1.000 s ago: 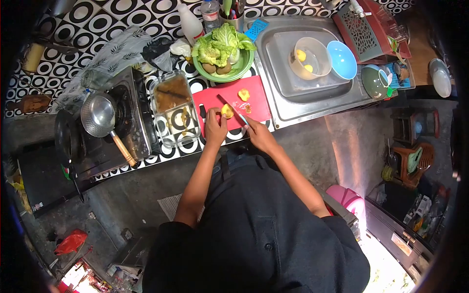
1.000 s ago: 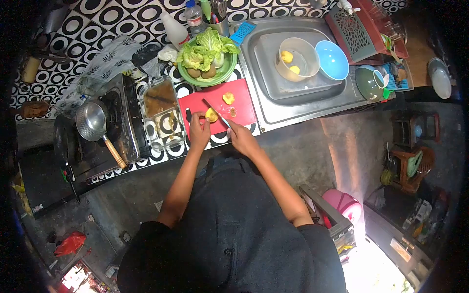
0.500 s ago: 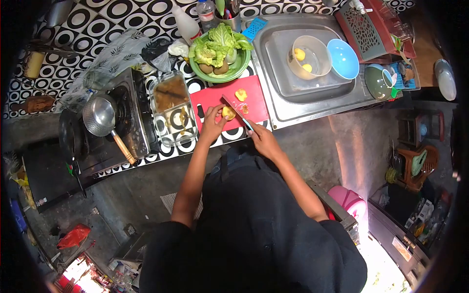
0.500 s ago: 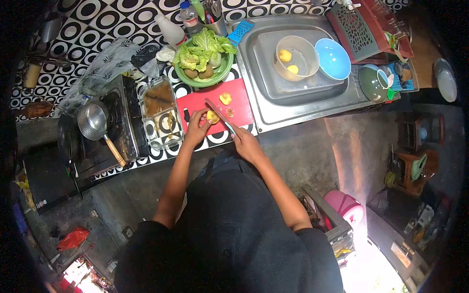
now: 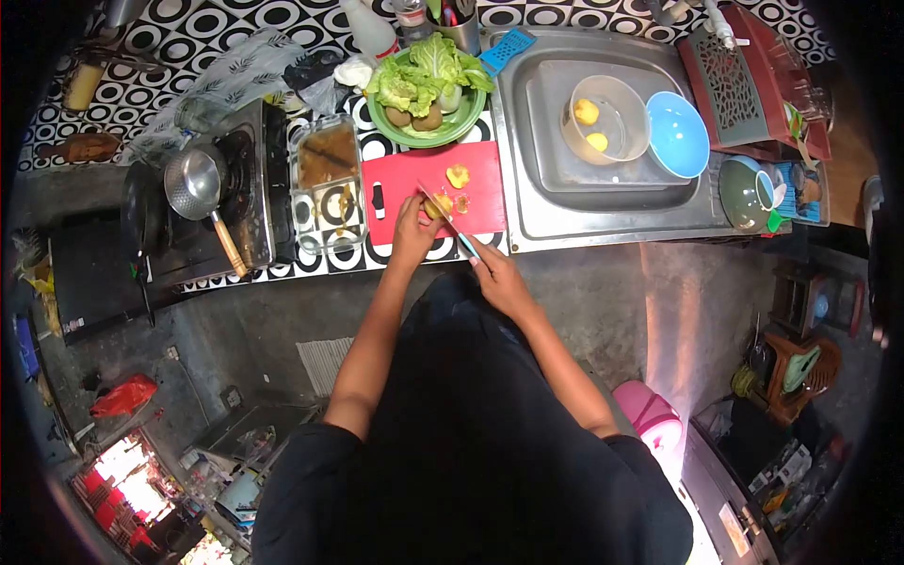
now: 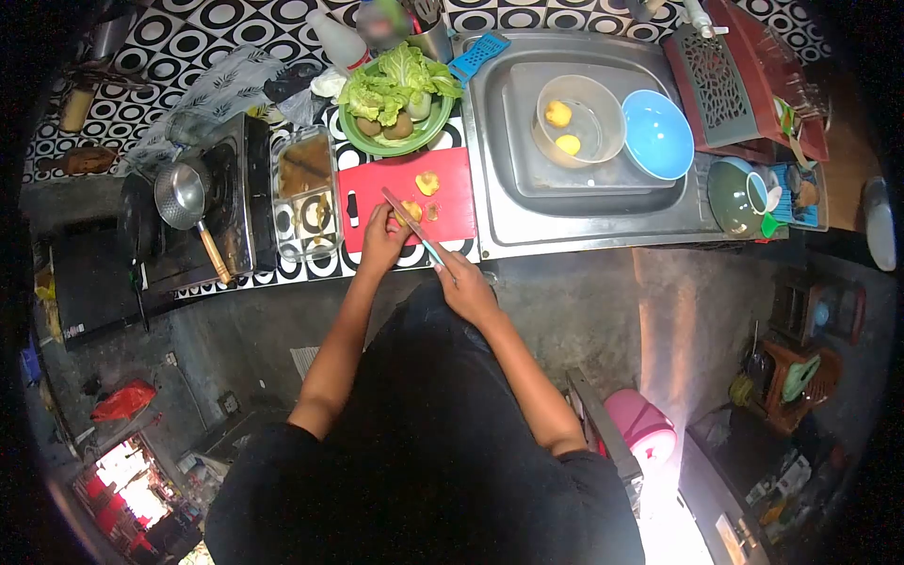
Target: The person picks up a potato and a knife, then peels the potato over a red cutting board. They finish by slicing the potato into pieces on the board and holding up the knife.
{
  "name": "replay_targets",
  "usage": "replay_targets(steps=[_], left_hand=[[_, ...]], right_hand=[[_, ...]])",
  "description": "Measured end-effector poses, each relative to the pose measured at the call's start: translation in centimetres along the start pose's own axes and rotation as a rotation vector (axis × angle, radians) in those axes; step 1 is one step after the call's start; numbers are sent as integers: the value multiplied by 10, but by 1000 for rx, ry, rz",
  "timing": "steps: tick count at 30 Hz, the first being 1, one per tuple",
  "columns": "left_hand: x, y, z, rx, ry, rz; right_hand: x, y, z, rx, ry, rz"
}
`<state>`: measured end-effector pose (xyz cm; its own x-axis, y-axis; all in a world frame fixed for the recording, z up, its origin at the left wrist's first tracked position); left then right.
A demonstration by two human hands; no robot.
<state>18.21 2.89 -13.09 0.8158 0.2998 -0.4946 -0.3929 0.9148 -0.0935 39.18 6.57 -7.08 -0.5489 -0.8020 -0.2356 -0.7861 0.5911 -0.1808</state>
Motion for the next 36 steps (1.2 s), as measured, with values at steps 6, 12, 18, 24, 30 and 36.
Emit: replay_targets(steps=[6, 12, 18, 24, 30, 36], left_hand=[[2, -3, 14, 3, 67, 32], [16, -10, 8, -72, -91, 173], [-2, -5, 3, -109, -32, 108], [-28, -5, 1, -144, 172, 39], [-26, 4, -7, 13, 139, -2], [-23, 4, -12, 122, 229, 4]], right_hand=[[2, -1, 15, -18, -72, -40], [0, 0, 23, -52, -31, -36], [-1, 1, 16, -89, -68, -58], [13, 16, 9, 10, 127, -56], [38, 30, 15, 53, 143, 56], [50, 31, -9, 101, 166, 108]])
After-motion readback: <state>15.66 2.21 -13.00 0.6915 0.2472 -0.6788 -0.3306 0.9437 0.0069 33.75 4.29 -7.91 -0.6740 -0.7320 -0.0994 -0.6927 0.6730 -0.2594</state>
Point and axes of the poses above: each hand's wrist, its own y-axis towards the middle knuckle, its own x-axis out of the palm, z = x × y, the point moved 4 cm from there along y, towards the middle knuckle, and after that the axes turned 8 degrees about -z, right-handed, at the moved point
